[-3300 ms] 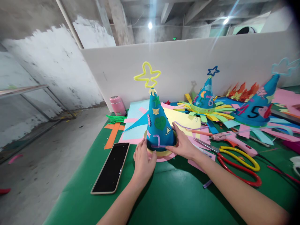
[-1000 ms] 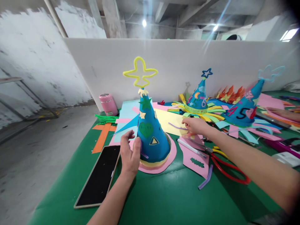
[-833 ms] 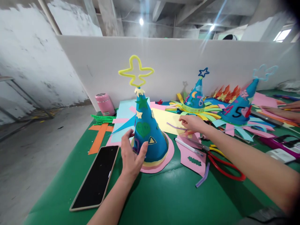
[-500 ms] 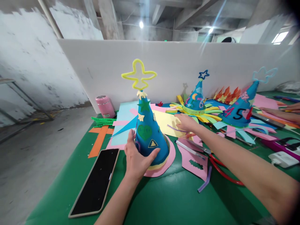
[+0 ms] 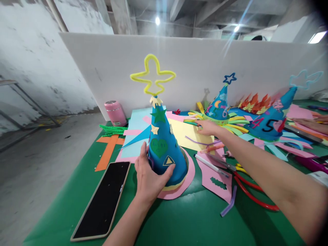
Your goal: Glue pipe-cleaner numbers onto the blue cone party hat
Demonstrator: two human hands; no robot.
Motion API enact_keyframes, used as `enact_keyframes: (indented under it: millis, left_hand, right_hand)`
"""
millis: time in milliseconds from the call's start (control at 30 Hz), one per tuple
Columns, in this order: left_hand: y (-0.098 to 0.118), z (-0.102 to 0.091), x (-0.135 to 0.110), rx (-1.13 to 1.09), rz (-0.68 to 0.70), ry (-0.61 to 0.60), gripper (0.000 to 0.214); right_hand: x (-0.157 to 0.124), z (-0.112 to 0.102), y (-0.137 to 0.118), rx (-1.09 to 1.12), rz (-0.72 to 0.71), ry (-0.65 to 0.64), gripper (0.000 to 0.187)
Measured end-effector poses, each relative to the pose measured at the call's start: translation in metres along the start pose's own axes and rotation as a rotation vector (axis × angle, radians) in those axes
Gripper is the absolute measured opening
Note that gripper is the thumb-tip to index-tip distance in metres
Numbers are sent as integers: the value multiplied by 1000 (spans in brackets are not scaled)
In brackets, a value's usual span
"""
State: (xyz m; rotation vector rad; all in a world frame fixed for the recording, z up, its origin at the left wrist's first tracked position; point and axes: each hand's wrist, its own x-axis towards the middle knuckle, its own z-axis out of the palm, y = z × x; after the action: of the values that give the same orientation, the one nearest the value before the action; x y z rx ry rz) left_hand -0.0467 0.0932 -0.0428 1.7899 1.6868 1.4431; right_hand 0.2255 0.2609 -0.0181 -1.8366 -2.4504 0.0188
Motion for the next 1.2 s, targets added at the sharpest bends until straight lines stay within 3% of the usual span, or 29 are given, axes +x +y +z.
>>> enact_keyframes:
  millis: [133,333,600,867,1200]
  left_hand:
    - [-1,1,0,15,-5,4,98]
    - [-2,2,-1,20,5,15,98]
    - [1,1,-1,33,-3,16,96]
    - [1,2,-1,13,-13,25,95]
    - [3,3,-1,35,-15,25,94]
  right_hand:
    - [2,4,-2,60,-3,-18,26]
    - [3,-9,-2,169,-52,-49,36]
    - [-6,0,-4,179,-34,-150,22]
    - [-2,16,-17,52,80,17,27]
    - [6,17,-16,-41,188,168,25]
